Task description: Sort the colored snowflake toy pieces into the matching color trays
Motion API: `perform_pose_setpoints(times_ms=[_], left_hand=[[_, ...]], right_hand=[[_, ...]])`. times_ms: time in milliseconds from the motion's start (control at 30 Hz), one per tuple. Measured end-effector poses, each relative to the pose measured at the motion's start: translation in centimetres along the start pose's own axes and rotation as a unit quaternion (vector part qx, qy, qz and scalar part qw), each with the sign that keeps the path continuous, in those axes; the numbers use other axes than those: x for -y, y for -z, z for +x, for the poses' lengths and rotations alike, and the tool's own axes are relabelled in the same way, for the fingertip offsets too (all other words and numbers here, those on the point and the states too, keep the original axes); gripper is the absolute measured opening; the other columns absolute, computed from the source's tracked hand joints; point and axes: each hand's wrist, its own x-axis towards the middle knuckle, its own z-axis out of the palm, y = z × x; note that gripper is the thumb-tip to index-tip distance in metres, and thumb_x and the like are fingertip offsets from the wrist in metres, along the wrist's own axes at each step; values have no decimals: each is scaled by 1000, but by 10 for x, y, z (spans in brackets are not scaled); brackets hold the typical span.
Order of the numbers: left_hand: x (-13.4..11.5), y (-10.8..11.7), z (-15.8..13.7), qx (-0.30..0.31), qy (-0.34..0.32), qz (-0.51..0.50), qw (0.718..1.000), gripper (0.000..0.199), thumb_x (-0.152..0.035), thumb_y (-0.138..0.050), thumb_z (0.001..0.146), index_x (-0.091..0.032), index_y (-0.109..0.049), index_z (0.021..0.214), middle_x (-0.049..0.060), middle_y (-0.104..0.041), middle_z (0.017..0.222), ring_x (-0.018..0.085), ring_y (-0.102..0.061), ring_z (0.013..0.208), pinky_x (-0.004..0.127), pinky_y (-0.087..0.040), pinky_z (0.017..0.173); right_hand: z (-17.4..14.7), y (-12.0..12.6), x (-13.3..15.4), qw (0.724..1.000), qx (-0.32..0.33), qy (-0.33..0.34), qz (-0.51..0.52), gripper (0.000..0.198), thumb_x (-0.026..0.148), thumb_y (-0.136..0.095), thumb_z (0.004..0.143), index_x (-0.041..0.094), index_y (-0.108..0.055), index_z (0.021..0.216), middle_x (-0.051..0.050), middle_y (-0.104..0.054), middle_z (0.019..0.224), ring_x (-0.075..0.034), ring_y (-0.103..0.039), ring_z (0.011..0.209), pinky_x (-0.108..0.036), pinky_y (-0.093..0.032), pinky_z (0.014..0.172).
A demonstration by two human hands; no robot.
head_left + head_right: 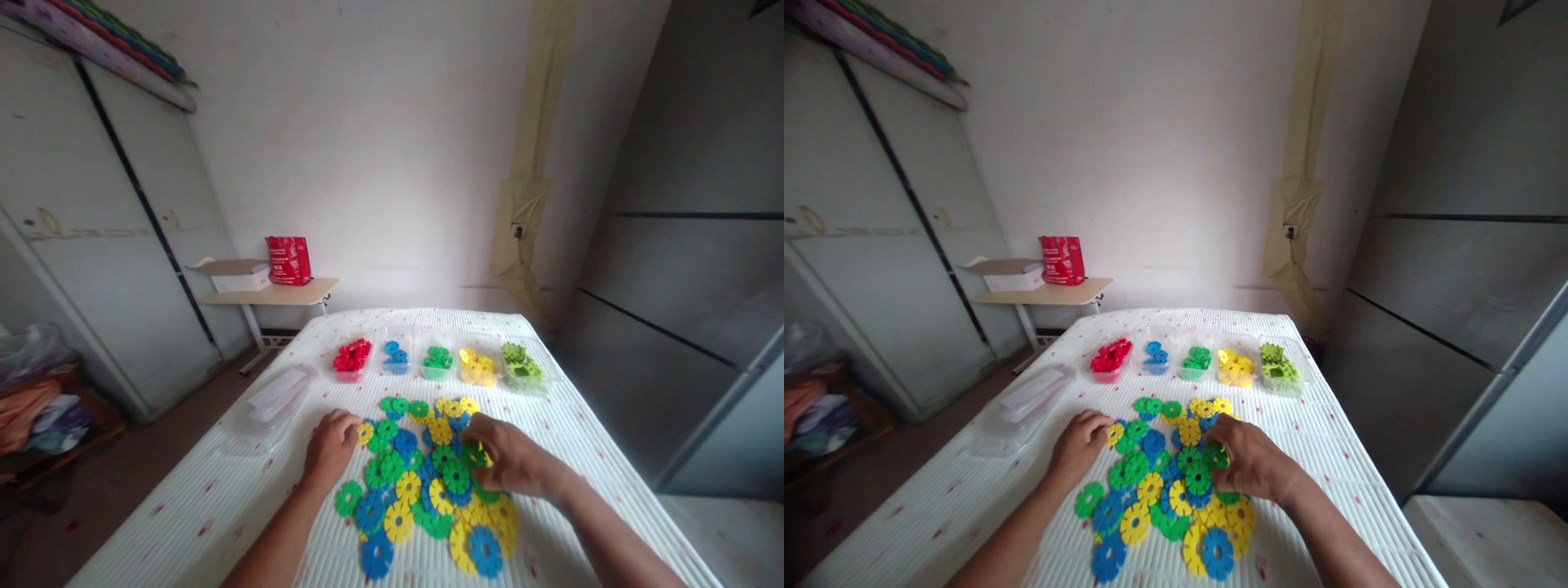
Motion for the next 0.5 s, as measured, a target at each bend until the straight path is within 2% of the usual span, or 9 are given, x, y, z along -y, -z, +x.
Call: perform_pose_setpoints(times_ms=[100, 267, 500], left_hand=[[1, -1, 0, -3, -2, 1, 1000, 22, -12, -46, 75, -21, -66, 79, 2, -66, 88, 17, -57, 88, 29, -43, 83], [3, -2, 0, -6, -1, 2, 1000, 22, -11, -46, 75, -20, -66, 79, 3, -65, 89, 17, -57, 89, 29, -43, 83], [4, -4, 0, -3, 8, 3, 1000, 21, -13, -47, 76, -21, -66, 80, 2, -65, 90, 16, -56, 90, 28, -42, 83]], right_hand=[[4, -9, 8, 1000, 2, 21, -20, 31, 20, -60, 59, 20, -59, 90, -2, -57, 90, -15, -53, 76, -23, -38, 64], [10, -24, 11, 996, 35, 16, -75, 35, 28, -64, 60, 21, -58, 93, -3, -58, 96, -17, -55, 76, -24, -36, 61], [12, -28, 7, 994, 51, 26, -92, 33, 35, -63, 65, 22, -58, 95, -2, -61, 96, -19, -57, 81, -24, -36, 63]])
